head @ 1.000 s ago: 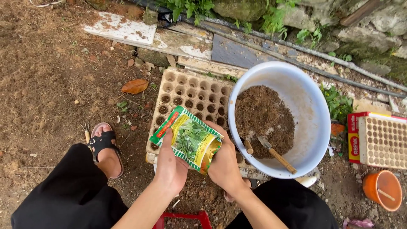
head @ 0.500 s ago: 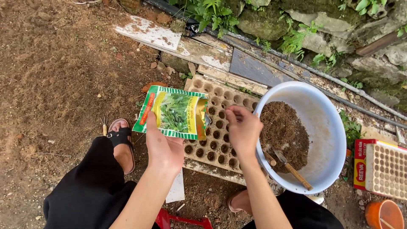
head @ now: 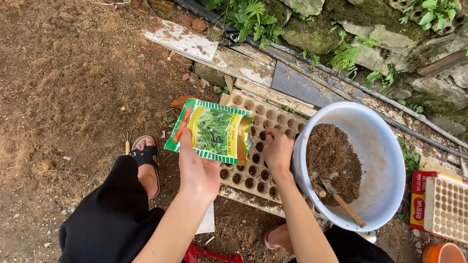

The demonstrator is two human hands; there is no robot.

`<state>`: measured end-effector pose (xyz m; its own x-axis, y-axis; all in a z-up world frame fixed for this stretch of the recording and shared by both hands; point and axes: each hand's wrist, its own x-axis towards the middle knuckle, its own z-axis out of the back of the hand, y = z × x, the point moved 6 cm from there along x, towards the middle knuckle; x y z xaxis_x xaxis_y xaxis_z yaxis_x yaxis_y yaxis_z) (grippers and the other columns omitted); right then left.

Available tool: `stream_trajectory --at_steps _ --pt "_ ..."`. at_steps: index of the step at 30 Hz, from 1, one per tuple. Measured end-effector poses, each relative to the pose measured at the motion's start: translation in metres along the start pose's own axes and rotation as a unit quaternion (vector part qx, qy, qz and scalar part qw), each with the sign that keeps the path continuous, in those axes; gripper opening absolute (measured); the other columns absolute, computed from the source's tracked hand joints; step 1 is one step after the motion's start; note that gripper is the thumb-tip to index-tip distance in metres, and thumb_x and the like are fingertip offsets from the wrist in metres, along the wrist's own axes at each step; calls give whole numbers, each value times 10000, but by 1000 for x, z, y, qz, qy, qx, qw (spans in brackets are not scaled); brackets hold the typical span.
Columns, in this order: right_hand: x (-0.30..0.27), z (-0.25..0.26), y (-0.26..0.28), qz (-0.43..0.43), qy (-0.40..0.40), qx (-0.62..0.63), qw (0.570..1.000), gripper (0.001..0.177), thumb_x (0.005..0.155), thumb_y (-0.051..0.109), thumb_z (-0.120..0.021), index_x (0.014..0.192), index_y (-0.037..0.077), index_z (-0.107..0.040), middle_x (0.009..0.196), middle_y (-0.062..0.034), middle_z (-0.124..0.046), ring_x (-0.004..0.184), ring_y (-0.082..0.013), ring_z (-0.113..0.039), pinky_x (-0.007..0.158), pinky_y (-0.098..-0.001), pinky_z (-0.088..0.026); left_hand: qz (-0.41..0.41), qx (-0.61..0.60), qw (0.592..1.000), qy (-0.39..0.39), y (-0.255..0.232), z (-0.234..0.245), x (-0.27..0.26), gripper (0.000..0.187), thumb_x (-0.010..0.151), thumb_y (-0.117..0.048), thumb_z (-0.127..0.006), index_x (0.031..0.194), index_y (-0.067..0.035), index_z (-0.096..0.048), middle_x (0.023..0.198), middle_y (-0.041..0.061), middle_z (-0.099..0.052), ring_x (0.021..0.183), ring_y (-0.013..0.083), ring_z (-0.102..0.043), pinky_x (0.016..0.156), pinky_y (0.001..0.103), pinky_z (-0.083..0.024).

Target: Planting seeds from a packet into a seedling tray filled with soil and then using a spray bottle.

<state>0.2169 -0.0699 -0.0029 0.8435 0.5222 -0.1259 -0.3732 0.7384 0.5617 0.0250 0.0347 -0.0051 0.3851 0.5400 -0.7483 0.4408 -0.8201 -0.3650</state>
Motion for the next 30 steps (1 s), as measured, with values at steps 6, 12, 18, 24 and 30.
stream_trajectory --at_steps 6,12,18,24,30 --pt "9 -4 -8 24 -11 20 999 223 1020 53 -609 1186 -52 -714 1043 -274 -745 970 -405 -743 735 -471 -649 11 -1 1000 -7 -20 -33 -42 620 1039 -460 -410 1537 -100 -323 1565 164 -460 1450 330 -442 1201 486 -347" --pt "15 -7 -3 53 -5 22 998 196 1033 68 -619 1155 -39 -729 1018 -253 -753 967 -392 -747 726 -462 -657 14 17 1000 -15 -11 -20 -25 742 1016 -497 -473 1580 -90 -214 1668 196 -217 1539 362 -237 1256 520 -154" --pt "40 -33 -23 98 12 32 995 215 1033 -16 -559 1167 -34 -727 1021 -228 -735 969 -386 -734 743 -469 -652 7 4 1000 7 -9 -16 -15 588 1053 -455 -398 1520 -106 -328 1528 151 -476 1424 313 -473 1180 467 -379" --pt "23 -19 0 81 13 45 996 181 1018 25 -621 1153 -25 -730 990 -214 -735 935 -347 -737 708 -452 -646 10 -3 1000 16 14 10 18 549 1071 -439 -386 1502 -101 -346 1497 129 -499 1388 295 -504 1159 452 -414" --pt "21 -26 -17 101 -19 44 994 145 1007 24 -635 1089 -41 -735 897 -192 -729 813 -291 -743 622 -416 -608 23 -9 1000 17 9 4 12 549 1062 -447 -399 1489 -104 -369 1466 108 -535 1354 283 -542 1146 449 -437"
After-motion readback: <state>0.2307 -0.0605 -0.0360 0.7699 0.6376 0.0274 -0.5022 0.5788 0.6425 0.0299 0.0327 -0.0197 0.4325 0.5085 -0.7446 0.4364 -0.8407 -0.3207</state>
